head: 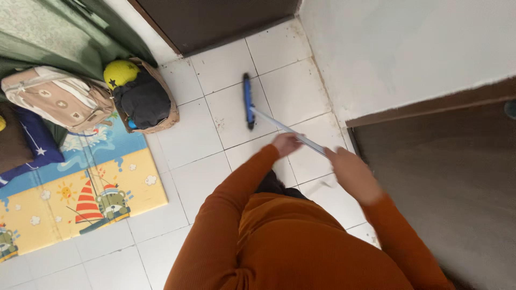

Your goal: The person sweeps a tiled floor with a broom, moving debris toward a doorway. The person then opens the door to allow the debris to be swept out.

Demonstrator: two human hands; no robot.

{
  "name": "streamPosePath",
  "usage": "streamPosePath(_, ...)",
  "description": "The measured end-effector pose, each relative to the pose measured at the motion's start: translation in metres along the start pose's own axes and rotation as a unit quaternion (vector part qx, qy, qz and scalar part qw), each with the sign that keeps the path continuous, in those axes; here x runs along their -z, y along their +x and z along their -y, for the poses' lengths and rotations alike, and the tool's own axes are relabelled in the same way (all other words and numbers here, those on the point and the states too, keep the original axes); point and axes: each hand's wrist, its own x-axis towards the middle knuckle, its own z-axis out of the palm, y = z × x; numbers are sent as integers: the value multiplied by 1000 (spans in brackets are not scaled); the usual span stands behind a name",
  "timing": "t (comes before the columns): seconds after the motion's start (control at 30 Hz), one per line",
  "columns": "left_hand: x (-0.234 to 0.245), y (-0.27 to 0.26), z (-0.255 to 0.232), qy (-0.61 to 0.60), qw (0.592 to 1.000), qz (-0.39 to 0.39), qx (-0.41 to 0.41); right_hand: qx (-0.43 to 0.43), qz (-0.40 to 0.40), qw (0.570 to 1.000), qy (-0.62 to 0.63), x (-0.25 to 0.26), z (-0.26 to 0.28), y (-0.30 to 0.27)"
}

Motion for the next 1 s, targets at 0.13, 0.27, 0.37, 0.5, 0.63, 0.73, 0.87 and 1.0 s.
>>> streamPosePath(0.13,-47,42,24,-32,994,79,72,-103,46,993,-42,25,-10,-21)
streamPosePath(0.27,-65,78,2,61,991,58,103,-41,-11,994,-105,-8,-25,21)
streamPosePath(0.37,-60,90,-14,34,997,22,61,-23,-26,996,-80,-38,-44,69)
streamPosePath(0.5,-52,90,-13,-60,998,-17,-28,-20,23,1000,-5,-36,-66,88)
streamPosePath(0.63,-44,88,-30,-76,993,-32,-81,35,40,996,73,-10,-83,108)
streamPosePath(0.73,-35,91,-56,-132,980,-102,-110,89,39,991,94,0,-91,140)
streamPosePath(0.87,-46,116,-81,-150,974,-69,-153,80,40,995,35,32,-108,174)
streamPosePath(1.0,-96,165,-99,-185,973,44,-133,68,49,996,-35,105,-135,179)
